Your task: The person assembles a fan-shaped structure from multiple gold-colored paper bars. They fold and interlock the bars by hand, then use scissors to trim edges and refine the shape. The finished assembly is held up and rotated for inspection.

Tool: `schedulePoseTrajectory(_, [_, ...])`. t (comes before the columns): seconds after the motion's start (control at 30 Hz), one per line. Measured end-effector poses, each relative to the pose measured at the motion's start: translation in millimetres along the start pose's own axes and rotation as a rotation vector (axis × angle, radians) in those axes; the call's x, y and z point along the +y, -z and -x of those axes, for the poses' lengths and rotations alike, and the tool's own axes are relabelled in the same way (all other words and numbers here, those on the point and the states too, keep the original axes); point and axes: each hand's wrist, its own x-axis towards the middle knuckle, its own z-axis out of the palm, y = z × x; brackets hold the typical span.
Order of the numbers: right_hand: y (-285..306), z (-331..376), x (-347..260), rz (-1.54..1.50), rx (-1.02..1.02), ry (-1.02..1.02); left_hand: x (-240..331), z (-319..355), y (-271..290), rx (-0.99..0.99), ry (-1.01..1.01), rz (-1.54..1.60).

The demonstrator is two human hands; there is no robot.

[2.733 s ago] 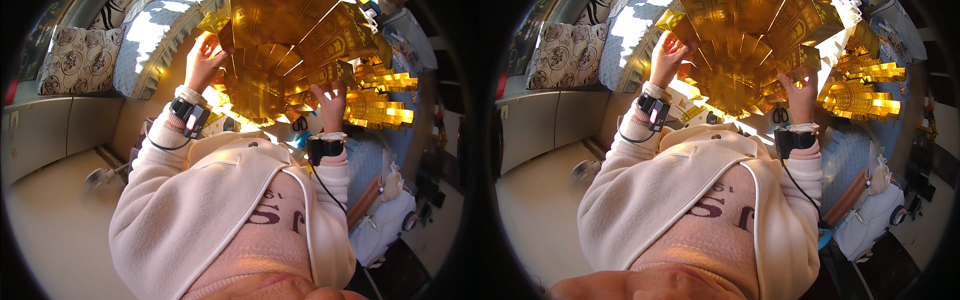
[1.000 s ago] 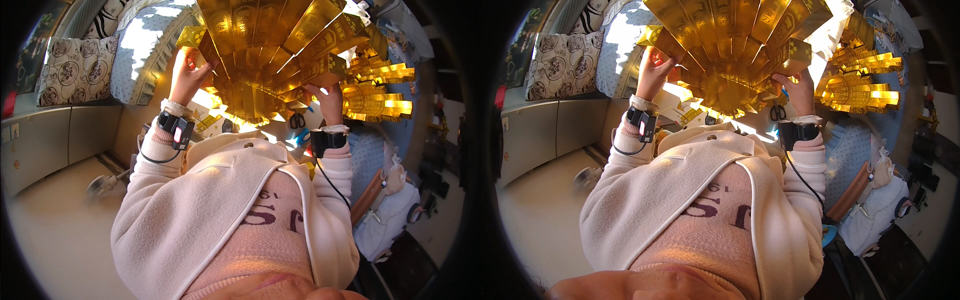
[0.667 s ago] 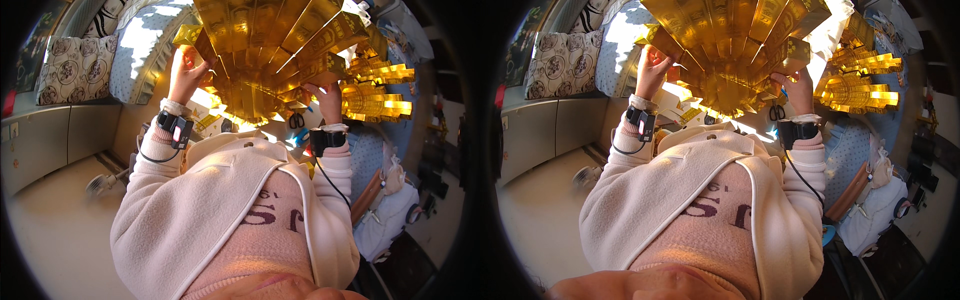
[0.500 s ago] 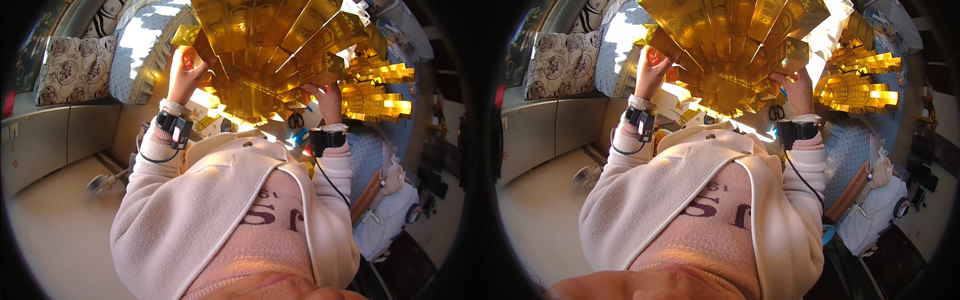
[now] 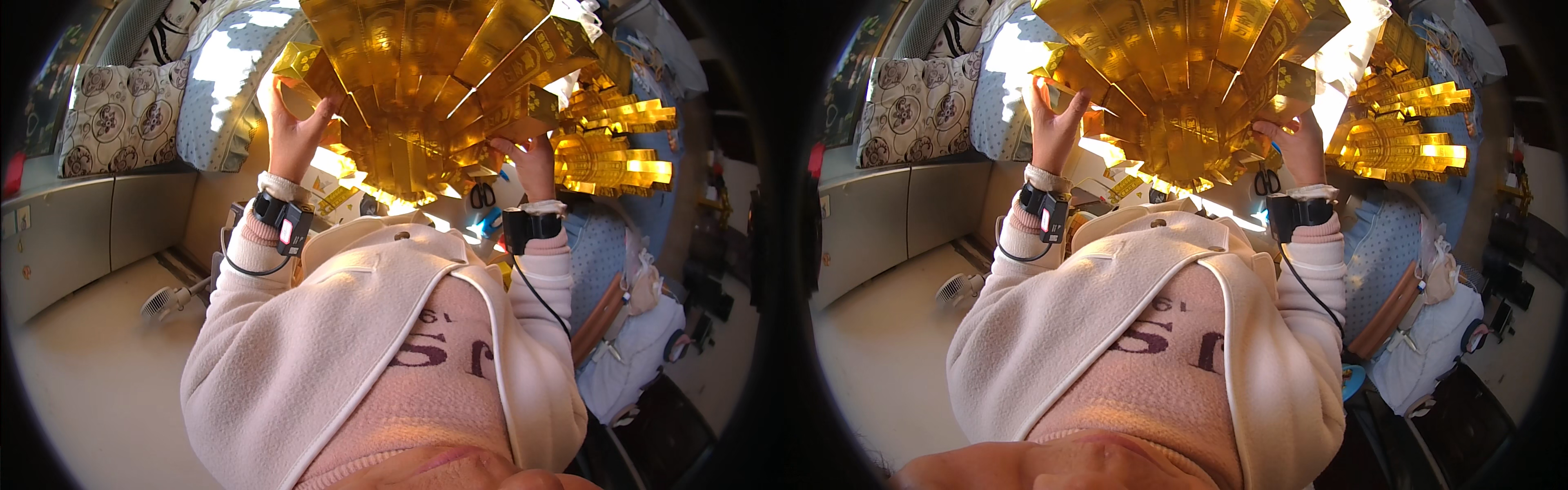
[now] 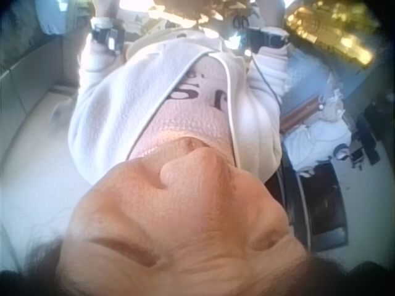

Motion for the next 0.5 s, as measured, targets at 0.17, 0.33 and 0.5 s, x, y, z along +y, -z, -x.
schedulePoseTrajectory(0.17, [1.6, 0.6, -8.4, -0.045, -0.038, -0.120, 51.0, 5.9, 2.6, 0.265, -0.613, -0.282])
schedulePoseTrajectory(0.33, [-1.1, 1.4, -13.4, -0.189, -0.034, -0.136, 100.3, -2.7, -38.6, -0.194, -0.821, -0.100])
schedulePoseTrajectory(0.5, [1.2, 1.2, -18.3, -0.054, -0.069, -0.111, 127.9, -21.0, -105.0, -0.365, -0.849, -0.001])
